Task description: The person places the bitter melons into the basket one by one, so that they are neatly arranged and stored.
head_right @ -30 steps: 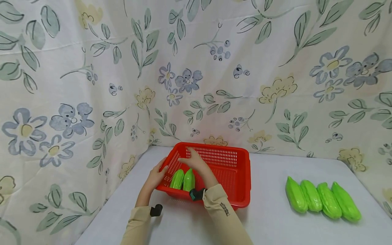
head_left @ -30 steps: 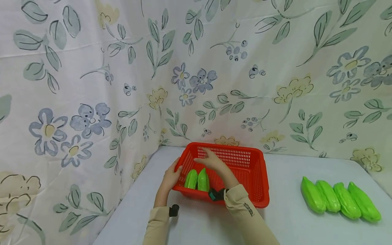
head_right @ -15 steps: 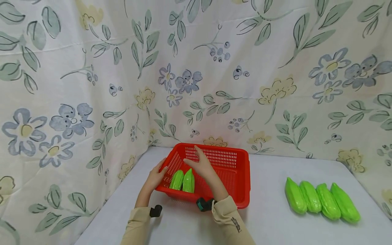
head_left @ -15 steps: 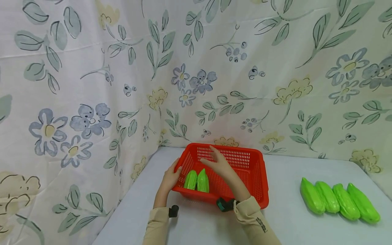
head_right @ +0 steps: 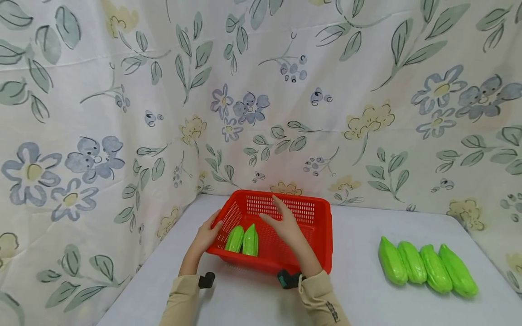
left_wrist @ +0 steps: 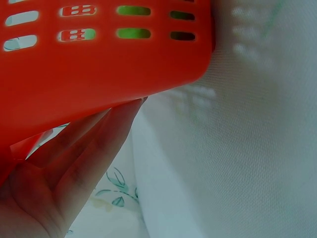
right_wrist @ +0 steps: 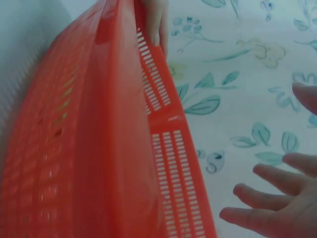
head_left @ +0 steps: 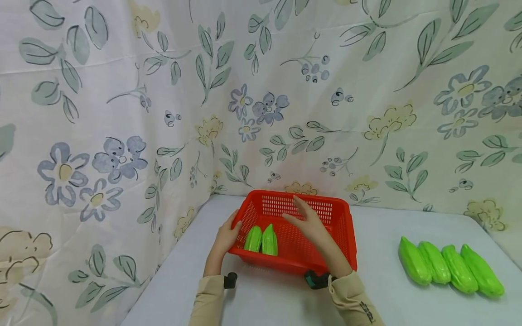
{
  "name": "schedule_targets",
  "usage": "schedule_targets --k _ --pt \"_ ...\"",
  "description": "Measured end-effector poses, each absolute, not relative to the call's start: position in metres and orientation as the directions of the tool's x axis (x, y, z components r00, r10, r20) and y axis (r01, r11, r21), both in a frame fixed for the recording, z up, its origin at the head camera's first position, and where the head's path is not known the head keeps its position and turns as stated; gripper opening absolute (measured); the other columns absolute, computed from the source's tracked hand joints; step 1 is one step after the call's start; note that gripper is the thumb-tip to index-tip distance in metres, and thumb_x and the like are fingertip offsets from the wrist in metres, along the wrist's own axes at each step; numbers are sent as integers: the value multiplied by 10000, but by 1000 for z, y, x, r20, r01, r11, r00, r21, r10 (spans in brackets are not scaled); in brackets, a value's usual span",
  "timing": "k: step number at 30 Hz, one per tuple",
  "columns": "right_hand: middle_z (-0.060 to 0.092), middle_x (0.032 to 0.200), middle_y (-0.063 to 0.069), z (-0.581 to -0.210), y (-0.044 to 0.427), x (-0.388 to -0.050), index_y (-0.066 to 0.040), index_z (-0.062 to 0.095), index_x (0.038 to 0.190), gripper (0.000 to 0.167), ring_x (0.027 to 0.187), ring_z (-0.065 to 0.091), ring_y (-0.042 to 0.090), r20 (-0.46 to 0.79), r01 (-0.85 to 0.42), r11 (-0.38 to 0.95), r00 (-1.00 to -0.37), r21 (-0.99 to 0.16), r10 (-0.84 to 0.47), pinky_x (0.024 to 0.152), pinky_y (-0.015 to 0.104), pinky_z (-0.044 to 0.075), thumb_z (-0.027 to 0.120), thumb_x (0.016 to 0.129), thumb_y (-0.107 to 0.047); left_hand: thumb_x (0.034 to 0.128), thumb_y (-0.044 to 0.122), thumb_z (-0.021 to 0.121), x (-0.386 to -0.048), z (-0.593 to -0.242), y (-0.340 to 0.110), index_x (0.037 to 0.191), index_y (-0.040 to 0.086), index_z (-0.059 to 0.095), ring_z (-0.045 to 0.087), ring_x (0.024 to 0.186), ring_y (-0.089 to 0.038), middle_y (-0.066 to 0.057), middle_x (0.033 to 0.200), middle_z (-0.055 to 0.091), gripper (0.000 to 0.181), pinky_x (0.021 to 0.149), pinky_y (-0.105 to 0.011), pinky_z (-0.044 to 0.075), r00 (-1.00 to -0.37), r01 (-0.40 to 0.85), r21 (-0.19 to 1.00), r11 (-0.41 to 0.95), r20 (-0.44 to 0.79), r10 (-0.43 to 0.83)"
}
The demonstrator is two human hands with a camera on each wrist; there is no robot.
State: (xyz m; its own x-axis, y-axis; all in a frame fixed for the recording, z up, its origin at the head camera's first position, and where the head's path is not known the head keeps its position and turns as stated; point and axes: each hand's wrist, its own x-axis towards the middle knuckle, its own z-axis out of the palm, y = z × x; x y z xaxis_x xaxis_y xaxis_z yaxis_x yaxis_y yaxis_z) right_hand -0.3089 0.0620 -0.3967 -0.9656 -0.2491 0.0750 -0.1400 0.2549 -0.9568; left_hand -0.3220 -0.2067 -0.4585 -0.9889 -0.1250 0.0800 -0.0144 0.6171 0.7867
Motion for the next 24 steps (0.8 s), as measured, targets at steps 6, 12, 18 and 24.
schedule_targets --k 6,12,18,24 --pt "259 1615 102 -400 81 -307 -217 203 1563 848 1493 210 341 72 -137 277 -970 -951 -232 1135 592 270 666 894 -457 1015 243 483 -323 -459 -207 1510 132 369 580 963 -289 -240 1399 527 520 769 -426 510 -989 -17 779 626 81 -127" --pt "236 1621 124 -402 100 -305 -197 174 1570 844 1492 197 366 73 -138 298 -973 -944 -220 1124 601 279 644 915 -446 1016 244 481 -323 -460 -208 1512 135 365 577 961 -286 -236 1404 524 520 762 -418 508 -990 -16 777 629 78 -122" --pt "236 1625 96 -402 116 -302 -234 182 1568 832 1495 201 352 68 -126 315 -980 -941 -189 1114 585 307 643 912 -458 1015 240 481 -322 -460 -208 1512 134 364 575 974 -293 -238 1407 519 522 782 -439 512 -990 -25 783 621 68 -127" --pt "235 1621 125 -402 131 -303 -175 175 1571 830 1501 186 339 104 -155 320 -980 -934 -173 1159 590 209 631 929 -437 1017 246 478 -323 -460 -208 1511 129 366 582 967 -291 -244 1401 524 520 770 -437 510 -989 -5 780 625 87 -116"
